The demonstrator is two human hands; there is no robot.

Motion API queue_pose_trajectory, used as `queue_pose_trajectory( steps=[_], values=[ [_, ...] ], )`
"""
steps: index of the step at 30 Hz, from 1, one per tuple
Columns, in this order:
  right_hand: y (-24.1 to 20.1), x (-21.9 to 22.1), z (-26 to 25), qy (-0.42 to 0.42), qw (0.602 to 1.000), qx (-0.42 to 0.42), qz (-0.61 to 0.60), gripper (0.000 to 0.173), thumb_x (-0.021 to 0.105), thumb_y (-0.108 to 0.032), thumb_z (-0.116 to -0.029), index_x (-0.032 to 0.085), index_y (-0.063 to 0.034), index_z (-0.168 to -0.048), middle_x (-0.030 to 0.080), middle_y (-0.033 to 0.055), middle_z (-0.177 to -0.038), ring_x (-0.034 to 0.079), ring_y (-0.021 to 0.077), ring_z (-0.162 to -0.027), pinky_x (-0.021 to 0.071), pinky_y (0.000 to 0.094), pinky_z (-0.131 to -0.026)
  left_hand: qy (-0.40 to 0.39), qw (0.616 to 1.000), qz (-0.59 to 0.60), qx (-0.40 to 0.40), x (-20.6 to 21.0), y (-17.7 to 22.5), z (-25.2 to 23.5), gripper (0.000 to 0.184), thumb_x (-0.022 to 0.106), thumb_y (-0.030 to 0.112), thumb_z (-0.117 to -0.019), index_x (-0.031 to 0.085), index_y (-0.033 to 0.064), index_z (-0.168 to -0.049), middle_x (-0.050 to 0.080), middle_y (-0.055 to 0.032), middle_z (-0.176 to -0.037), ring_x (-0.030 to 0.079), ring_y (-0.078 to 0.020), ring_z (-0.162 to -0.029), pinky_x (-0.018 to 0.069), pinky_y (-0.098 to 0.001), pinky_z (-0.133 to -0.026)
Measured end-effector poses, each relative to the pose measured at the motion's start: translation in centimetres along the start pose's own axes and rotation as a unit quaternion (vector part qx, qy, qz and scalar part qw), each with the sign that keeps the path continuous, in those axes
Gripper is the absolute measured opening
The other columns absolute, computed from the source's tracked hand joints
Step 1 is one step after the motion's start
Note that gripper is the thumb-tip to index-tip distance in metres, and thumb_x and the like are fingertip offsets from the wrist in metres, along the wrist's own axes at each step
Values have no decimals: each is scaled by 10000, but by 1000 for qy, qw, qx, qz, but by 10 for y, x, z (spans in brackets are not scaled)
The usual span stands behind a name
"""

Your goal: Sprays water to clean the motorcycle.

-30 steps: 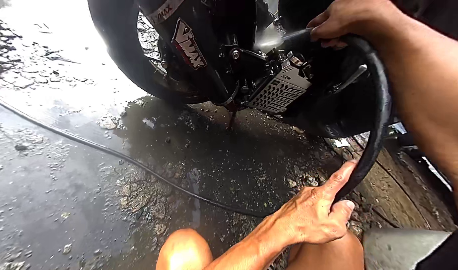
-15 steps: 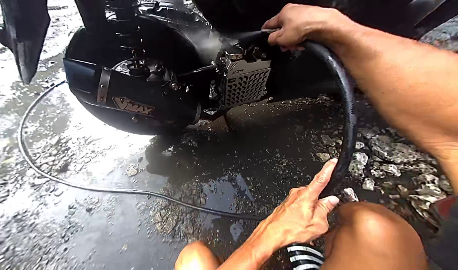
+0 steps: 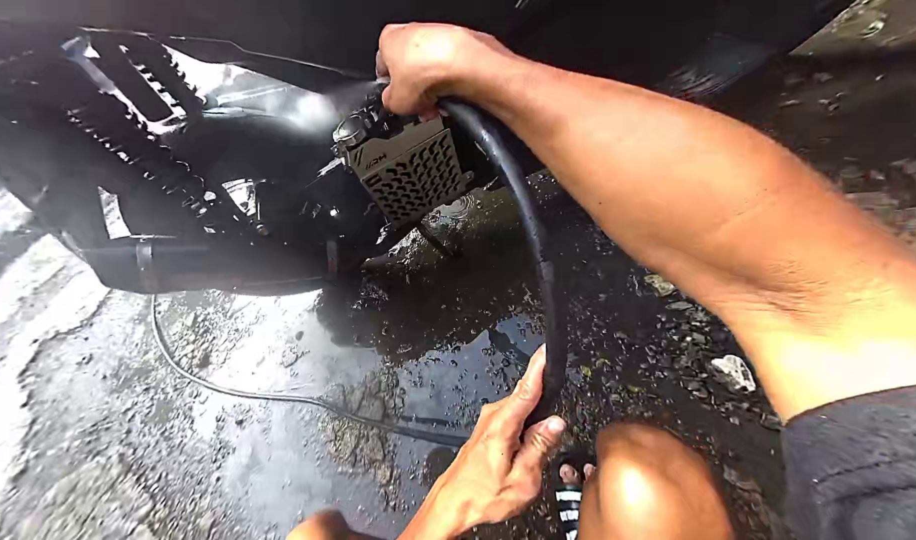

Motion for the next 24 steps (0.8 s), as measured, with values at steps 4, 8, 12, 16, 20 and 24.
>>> queue_pose_trajectory(
  steps=[4,8,12,16,20,24],
  values=[
    [4,4,15,-23,999,-12,-23,77,565,-128,-952,619,-74,-939,573,45,-769,554,166,-629,486,389,-602,13,1000,2,-18,16,-2,3,605,476,171,-1087,222,-62,-1585,663,-135,-1056,606,-17,-760,553,-206,-761],
    [-5,8,31,-39,999,-5,-7,158,544,-138,-976,573,-107,-824,527,26,-754,506,155,-632,440,378,-608,19,1000,13,-17,24,3,3,602,478,172,-1089,224,-49,-1588,660,-140,-1057,611,-28,-784,547,-208,-787],
    [1,7,26,-31,999,30,-5,113,546,-140,-964,571,-105,-859,541,40,-799,527,171,-675,449,399,-631,26,999,16,-11,20,12,1,598,479,141,-1083,223,-71,-1580,652,-139,-1052,594,-18,-774,539,-194,-776],
    [0,4,9,-9,999,29,15,92,581,-144,-930,601,-54,-932,574,103,-825,558,235,-682,471,476,-620,66,998,-1,18,4,23,4,565,475,137,-1074,287,-71,-1565,658,-150,-979,578,-38,-707,536,-199,-712],
    [1,0,-9,3,998,50,30,191,619,-163,-911,640,-5,-1017,618,176,-876,585,313,-729,472,561,-650,131,987,-4,89,-15,26,11,521,489,140,-1060,386,-101,-1511,661,-150,-914,547,-31,-677,512,-182,-697],
    [-9,9,-4,0,996,91,25,212,611,-158,-954,614,-4,-1099,598,147,-835,554,246,-624,483,476,-585,153,980,-25,127,-25,27,35,508,459,149,-1076,386,-118,-1502,680,-227,-1171,633,-56,-852,508,-177,-868]
  ],
)
Point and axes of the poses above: each hand's wrist, its own z-axis away from the middle knuckle, its own x-axis out of the palm, y = z × x, the point moved 8 cm from there along -z, towards the middle knuckle
